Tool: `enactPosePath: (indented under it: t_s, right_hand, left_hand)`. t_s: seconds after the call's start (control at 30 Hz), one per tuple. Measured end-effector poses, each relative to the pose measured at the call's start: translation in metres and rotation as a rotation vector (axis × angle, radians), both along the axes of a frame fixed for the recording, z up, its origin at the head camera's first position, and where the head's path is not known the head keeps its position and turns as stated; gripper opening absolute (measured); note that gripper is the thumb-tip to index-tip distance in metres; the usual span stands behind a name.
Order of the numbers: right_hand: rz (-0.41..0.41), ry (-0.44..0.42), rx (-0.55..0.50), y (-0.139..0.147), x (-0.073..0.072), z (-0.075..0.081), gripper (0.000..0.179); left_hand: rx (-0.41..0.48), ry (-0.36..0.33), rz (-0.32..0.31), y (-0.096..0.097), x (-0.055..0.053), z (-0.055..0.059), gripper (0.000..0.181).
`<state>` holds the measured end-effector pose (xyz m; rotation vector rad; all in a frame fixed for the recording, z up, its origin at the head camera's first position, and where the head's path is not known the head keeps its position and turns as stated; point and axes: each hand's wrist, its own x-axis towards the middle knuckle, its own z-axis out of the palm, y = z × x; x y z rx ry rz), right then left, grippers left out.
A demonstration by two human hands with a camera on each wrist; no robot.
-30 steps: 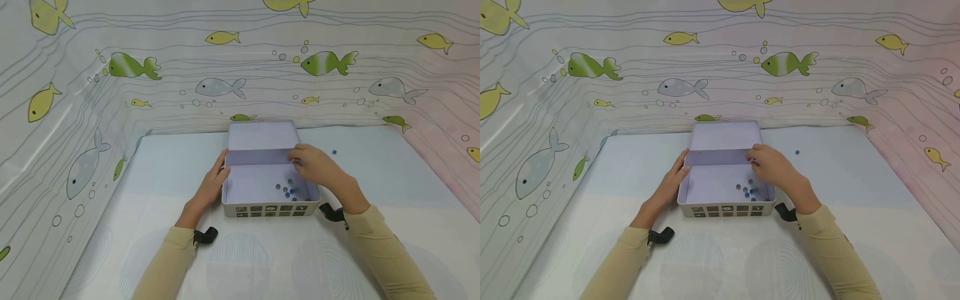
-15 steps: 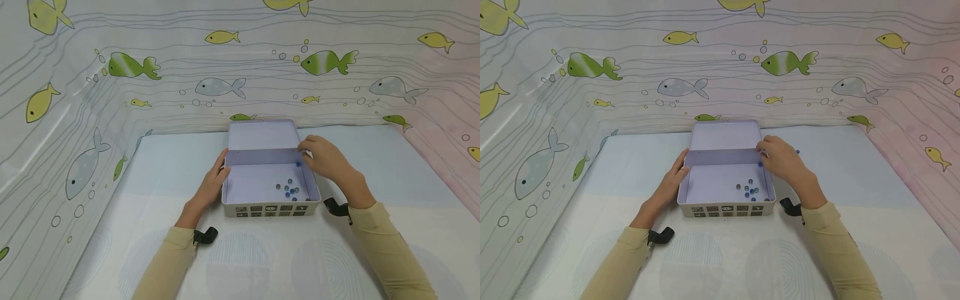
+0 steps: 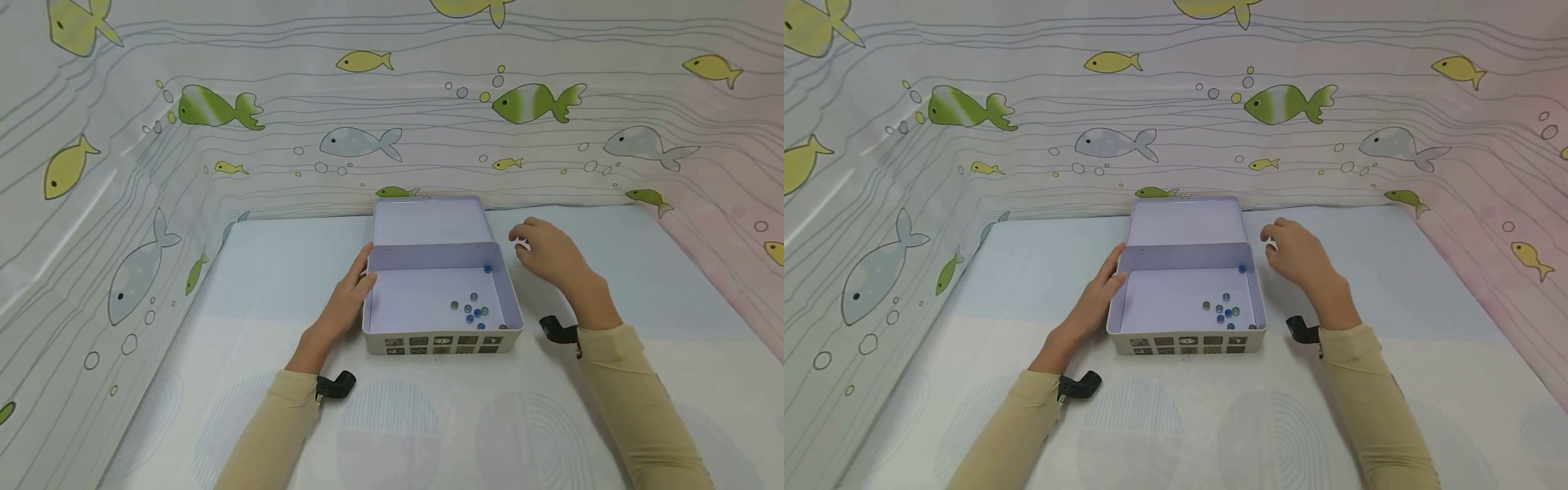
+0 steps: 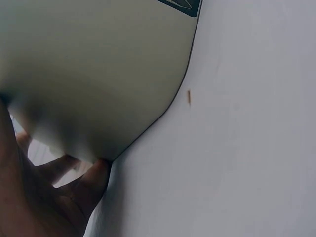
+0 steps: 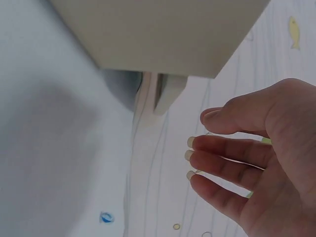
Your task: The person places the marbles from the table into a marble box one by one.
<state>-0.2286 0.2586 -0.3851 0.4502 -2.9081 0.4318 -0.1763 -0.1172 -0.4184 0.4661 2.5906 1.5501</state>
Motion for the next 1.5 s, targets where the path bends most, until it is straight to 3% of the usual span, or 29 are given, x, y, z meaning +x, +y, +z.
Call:
enactPosePath:
  t_s: [0.1, 0.33, 0.4, 0.83, 1.17, 1.5]
  right_hand:
    - [-0.012, -0.012, 0.006, 0.007, -0.005, -0.005, 0.025]
    - [-0.038, -0.042, 0.001, 0.024, -0.014, -0.016, 0.028]
    - [-0.044, -0.048, -0.005, 0.028, -0.015, -0.018, 0.028]
    - [-0.051, -0.119, -0.036, 0.046, -0.023, -0.032, 0.034]
    - [-0.134, -0.193, -0.032, 0.055, -0.027, -0.041, 0.044]
    - [-0.167, -0.239, -0.003, 0.061, -0.032, -0.049, 0.040]
  left_hand:
    - [-0.001, -0.006, 0.000, 0.000, 0.000, 0.000, 0.060]
    - [0.010, 0.016, 0.016, -0.006, -0.024, -0.041, 0.058]
    - [0.013, 0.033, 0.021, -0.006, -0.024, -0.044, 0.058]
    - [0.003, 0.057, 0.028, -0.004, -0.023, -0.043, 0.061]
    - [-0.010, 0.065, 0.038, -0.005, -0.024, -0.045, 0.060]
    - [0.009, 0.056, 0.029, -0.006, -0.022, -0.040, 0.059]
